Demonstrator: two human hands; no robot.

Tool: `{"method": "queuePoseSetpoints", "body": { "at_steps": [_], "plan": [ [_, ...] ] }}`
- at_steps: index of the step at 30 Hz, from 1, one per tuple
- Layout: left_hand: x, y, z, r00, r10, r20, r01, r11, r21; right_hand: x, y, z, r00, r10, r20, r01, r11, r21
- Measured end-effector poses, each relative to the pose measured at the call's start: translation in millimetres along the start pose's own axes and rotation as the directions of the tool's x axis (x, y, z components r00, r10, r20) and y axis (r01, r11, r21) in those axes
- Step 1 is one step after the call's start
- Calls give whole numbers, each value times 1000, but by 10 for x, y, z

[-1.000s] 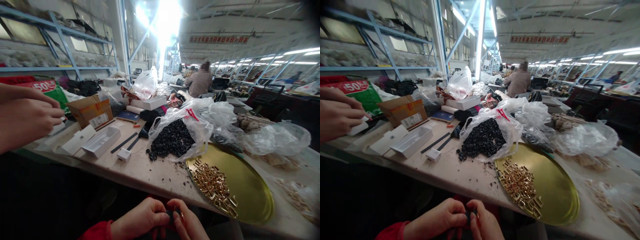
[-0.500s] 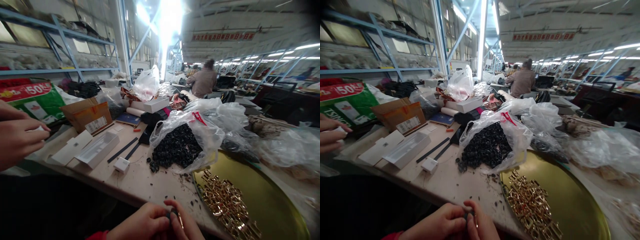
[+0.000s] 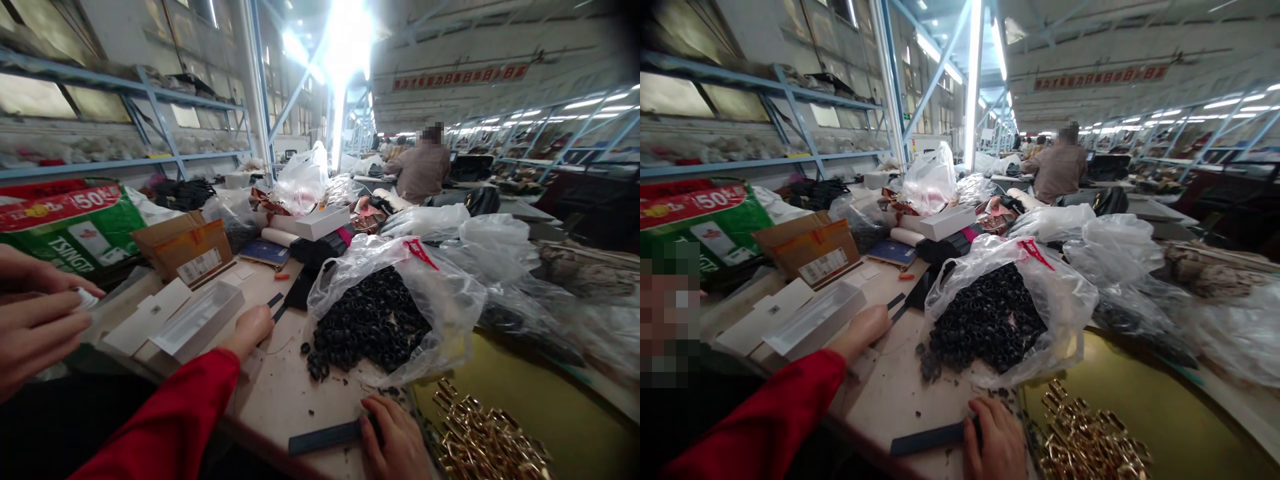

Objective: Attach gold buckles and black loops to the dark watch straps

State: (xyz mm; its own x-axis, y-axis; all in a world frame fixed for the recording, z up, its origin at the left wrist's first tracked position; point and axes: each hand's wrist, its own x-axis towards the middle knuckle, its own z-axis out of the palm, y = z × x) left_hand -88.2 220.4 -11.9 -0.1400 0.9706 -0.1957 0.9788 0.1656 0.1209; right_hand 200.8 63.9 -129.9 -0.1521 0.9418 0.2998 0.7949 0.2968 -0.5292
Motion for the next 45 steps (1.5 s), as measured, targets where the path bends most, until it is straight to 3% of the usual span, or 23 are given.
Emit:
{"method": "queuePoseSetpoints", "body": {
  "at_steps": [3,9,15,17,19,21,23,25,27,28,29,32,34,37,41,45],
  "plan": [
    [100,-105,71,998,-38,45,38,999,-14,-7,-116,-78,999,32,-38,-32,999,12],
    [9,-118,127,1000,3,22,-1,992,-124,-12,-335,-179,994,70,-80,-73,997,-24],
    [-109,-115,-69,982,-105,-158,46,938,-343,-157,-387,-217,976,-24,-217,17,999,-33],
    [-190,-157,-227,955,-140,-261,9,895,-446,-203,-432,-247,967,-71,-246,73,997,-2],
    [-332,-158,-387,917,-162,-363,-74,828,-556,-221,-516,-284,964,-44,-261,69,994,88],
    [-572,-78,-480,887,-161,-432,-192,724,-663,-213,-634,-339,968,73,-241,-7,965,263],
    [-915,91,-451,887,-131,-443,-295,576,-762,-204,-763,-424,955,242,-174,-128,860,494],
    [-1324,306,-286,918,-82,-387,-323,412,-852,-228,-875,-543,927,373,-41,-234,658,716],
    [-1728,494,-34,952,-19,-304,-287,282,-916,-297,-948,-673,903,419,94,-297,449,843],
    [-1903,559,100,974,19,-228,-227,189,-955,-343,-966,-734,891,431,143,-318,368,873],
    [-2051,600,228,993,56,-108,-109,29,-994,-389,-973,-785,876,448,181,-339,304,890],
    [-2311,608,520,973,156,171,207,-254,-945,-484,-931,-875,807,531,259,-403,175,899],
    [-2363,568,627,944,205,259,313,-298,-902,-488,-871,-886,766,576,285,-428,126,895],
    [-2360,542,701,919,256,300,368,-281,-886,-434,-782,-861,726,621,295,-461,122,879],
    [-2282,591,762,915,247,318,377,-249,-892,-365,-695,-802,727,612,311,-520,195,831],
    [-2106,503,764,911,219,351,405,-309,-860,-348,-555,-829,724,603,336,-581,269,769]
  ]
}}
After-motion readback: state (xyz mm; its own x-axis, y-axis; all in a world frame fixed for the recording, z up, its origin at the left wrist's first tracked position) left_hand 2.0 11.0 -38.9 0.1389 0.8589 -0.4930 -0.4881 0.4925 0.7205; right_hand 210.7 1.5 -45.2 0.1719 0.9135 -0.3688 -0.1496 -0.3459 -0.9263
